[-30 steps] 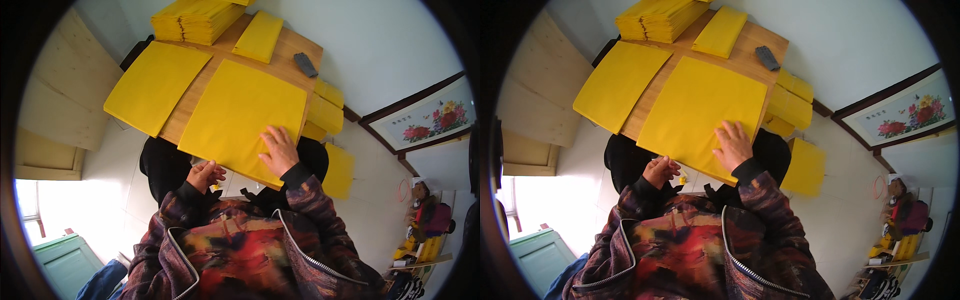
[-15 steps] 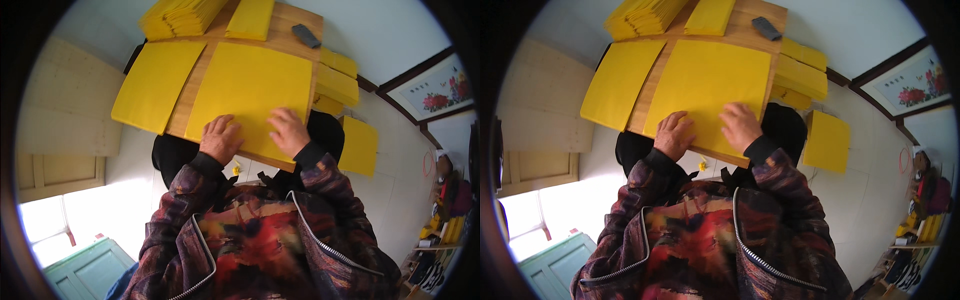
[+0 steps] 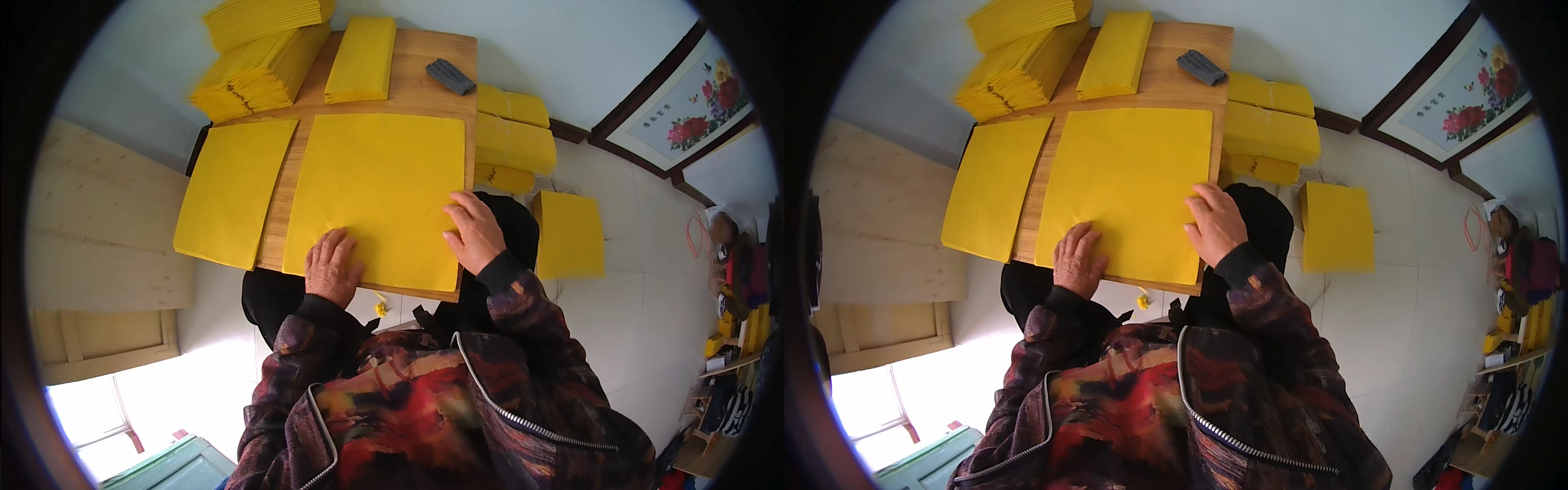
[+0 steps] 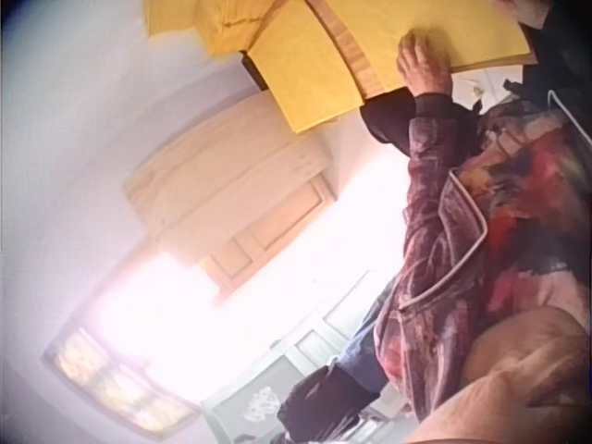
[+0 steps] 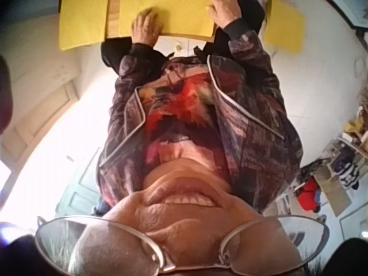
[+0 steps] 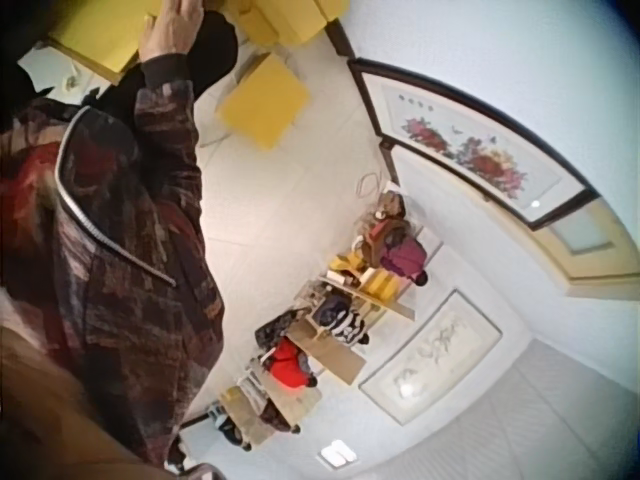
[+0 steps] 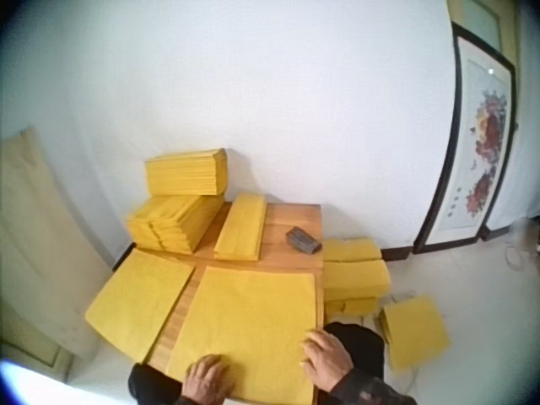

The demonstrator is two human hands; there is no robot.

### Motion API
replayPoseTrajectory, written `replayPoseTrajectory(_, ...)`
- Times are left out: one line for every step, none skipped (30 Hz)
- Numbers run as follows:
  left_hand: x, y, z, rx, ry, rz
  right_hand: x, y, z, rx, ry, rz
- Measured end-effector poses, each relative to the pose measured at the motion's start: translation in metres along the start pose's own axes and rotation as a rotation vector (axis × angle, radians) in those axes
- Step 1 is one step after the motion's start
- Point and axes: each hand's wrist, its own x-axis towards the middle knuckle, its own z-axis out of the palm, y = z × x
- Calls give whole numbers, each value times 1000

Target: The person folds yellow paper sheets on a wooden table, repeatedly folding each sheet in half and stacking the finished pieces. The person handles the sheets one at a time, aligning edges and pressing the folds before placing them into a growing stack.

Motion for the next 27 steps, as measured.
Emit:
replayPoseTrajectory(-1,1,0,1,14,1,-1,-3,-2,-16,11,45)
replayPoseTrajectory(-2,1,0,-2,22,-4,-1,-8,-2,2,71,-43)
replayPoseTrajectory(-2,2,0,-1,22,-5,-1,-14,-1,11,79,-75)
replayPoseTrajectory(-3,2,0,0,31,3,-3,-20,1,18,86,-103)
replayPoseTrajectory(-3,3,0,-7,37,0,-4,-29,5,61,56,-143)
replayPoseTrajectory(-2,3,1,-6,19,-10,-7,-36,9,43,22,-211)
replayPoseTrajectory(-2,4,1,0,14,-16,-9,-42,13,31,-63,-188)
replayPoseTrajectory(-3,4,1,12,10,-22,-10,-48,17,31,-117,-208)
replayPoseTrajectory(-3,4,1,0,32,-22,-11,-50,19,24,-131,-187)
replayPoseTrajectory(-3,4,0,2,45,-22,-13,-50,19,20,-134,-182)
replayPoseTrajectory(-4,4,0,1,49,-23,-13,-49,20,6,-163,-150)
replayPoseTrajectory(-4,4,0,-5,61,-7,-12,-48,21,18,-151,-178)
replayPoseTrajectory(-5,4,1,-4,71,5,-13,-46,21,17,-162,-175)
replayPoseTrajectory(-4,5,1,0,56,-13,-12,-43,21,12,-162,-172)
replayPoseTrajectory(-5,5,2,5,58,-14,-13,-43,22,-1,-156,-180)
replayPoseTrajectory(-5,5,2,12,65,-6,-13,-42,22,0,-147,-182)
replayPoseTrajectory(-4,5,2,6,57,-12,-14,-41,23,0,-142,-183)
replayPoseTrajectory(-4,5,1,5,57,-10,-14,-41,23,1,-141,-190)
replayPoseTrajectory(-4,5,1,6,56,-11,-14,-41,22,24,-129,-194)
replayPoseTrajectory(-4,5,0,-2,48,-9,-13,-40,21,46,-121,-205)
replayPoseTrajectory(-3,5,-2,-11,41,-9,-13,-39,20,71,-102,-227)
replayPoseTrajectory(-3,5,-3,-11,18,-22,-12,-37,18,104,-104,-185)
replayPoseTrajectory(-4,4,-5,-2,26,-4,-11,-35,16,142,-97,-157)
replayPoseTrajectory(-5,3,-6,16,15,-2,-10,-35,15,177,-95,-138)
replayPoseTrajectory(-6,2,-8,45,17,-2,-9,-34,13,169,-42,-169)
replayPoseTrajectory(-8,1,-9,52,-5,-28,-8,-34,12,144,-42,-170)
replayPoseTrajectory(-9,0,-10,65,-13,-49,-7,-35,13,106,-59,-178)
